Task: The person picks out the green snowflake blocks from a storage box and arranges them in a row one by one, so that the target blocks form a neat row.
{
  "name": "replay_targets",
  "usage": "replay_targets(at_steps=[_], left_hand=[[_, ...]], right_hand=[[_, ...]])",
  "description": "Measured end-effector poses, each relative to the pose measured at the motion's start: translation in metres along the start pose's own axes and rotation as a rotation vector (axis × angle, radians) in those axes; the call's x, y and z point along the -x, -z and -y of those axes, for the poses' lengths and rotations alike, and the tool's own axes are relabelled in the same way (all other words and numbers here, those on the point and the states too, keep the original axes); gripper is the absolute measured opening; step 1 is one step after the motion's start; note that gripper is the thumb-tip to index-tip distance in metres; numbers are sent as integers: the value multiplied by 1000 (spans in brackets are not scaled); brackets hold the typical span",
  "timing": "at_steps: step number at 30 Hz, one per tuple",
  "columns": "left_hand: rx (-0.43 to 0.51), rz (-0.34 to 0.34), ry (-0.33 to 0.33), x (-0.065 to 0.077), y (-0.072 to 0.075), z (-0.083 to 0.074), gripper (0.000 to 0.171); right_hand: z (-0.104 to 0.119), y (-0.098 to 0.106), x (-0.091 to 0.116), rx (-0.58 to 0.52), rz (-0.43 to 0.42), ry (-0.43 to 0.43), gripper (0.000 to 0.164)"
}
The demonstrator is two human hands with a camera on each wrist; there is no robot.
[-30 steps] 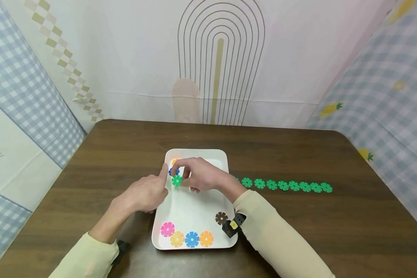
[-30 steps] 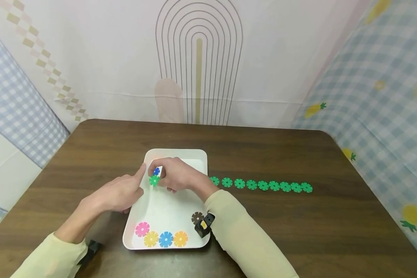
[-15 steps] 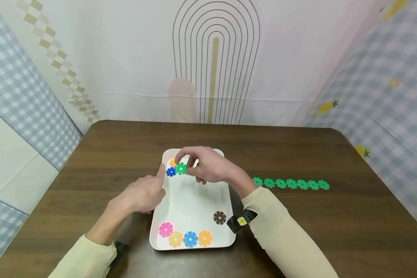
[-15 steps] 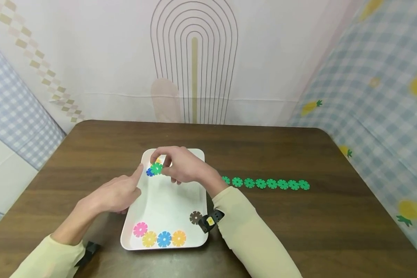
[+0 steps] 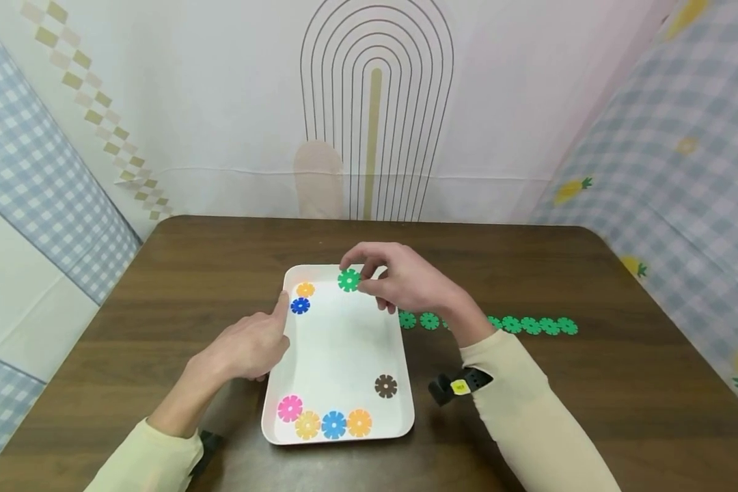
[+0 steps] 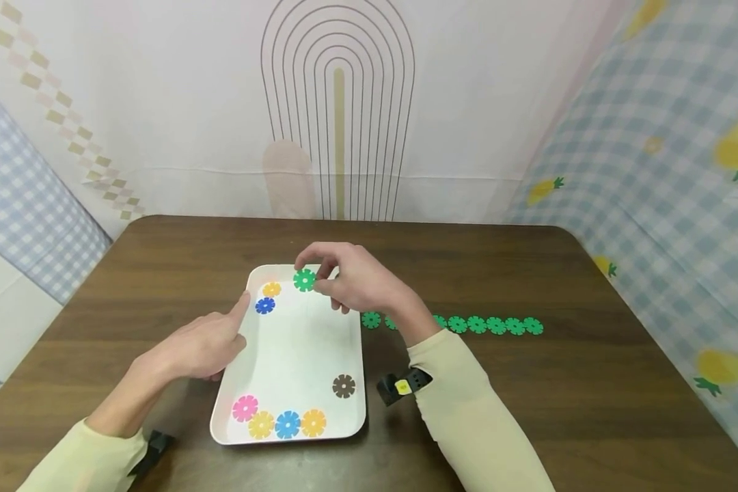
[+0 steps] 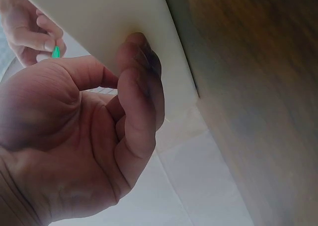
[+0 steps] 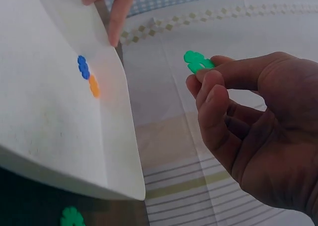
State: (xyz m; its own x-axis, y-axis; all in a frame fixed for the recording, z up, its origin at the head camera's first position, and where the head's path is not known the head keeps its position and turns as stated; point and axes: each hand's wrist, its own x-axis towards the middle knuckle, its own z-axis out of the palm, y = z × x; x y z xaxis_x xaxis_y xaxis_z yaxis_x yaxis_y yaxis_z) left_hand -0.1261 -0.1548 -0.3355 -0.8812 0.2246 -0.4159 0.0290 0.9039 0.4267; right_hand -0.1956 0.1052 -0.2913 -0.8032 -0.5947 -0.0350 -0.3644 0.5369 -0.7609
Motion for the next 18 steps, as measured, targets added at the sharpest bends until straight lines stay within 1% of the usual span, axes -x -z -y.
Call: replay_targets(at_steps=[4, 7, 15, 18], left_hand=[[-2, -3, -1, 0, 0, 0, 89], [-3, -3, 2, 0, 0, -1, 89], [3, -2, 9, 0, -1, 0, 89], [-3, -5, 7, -1, -2, 0, 89]], right_hand=[[-10, 9, 10, -13, -30, -11, 33], [-19, 14, 18, -45, -42, -28, 32], [-47, 20, 35, -130, -76, -36, 29], [-58, 22, 43, -143, -91, -41, 28]])
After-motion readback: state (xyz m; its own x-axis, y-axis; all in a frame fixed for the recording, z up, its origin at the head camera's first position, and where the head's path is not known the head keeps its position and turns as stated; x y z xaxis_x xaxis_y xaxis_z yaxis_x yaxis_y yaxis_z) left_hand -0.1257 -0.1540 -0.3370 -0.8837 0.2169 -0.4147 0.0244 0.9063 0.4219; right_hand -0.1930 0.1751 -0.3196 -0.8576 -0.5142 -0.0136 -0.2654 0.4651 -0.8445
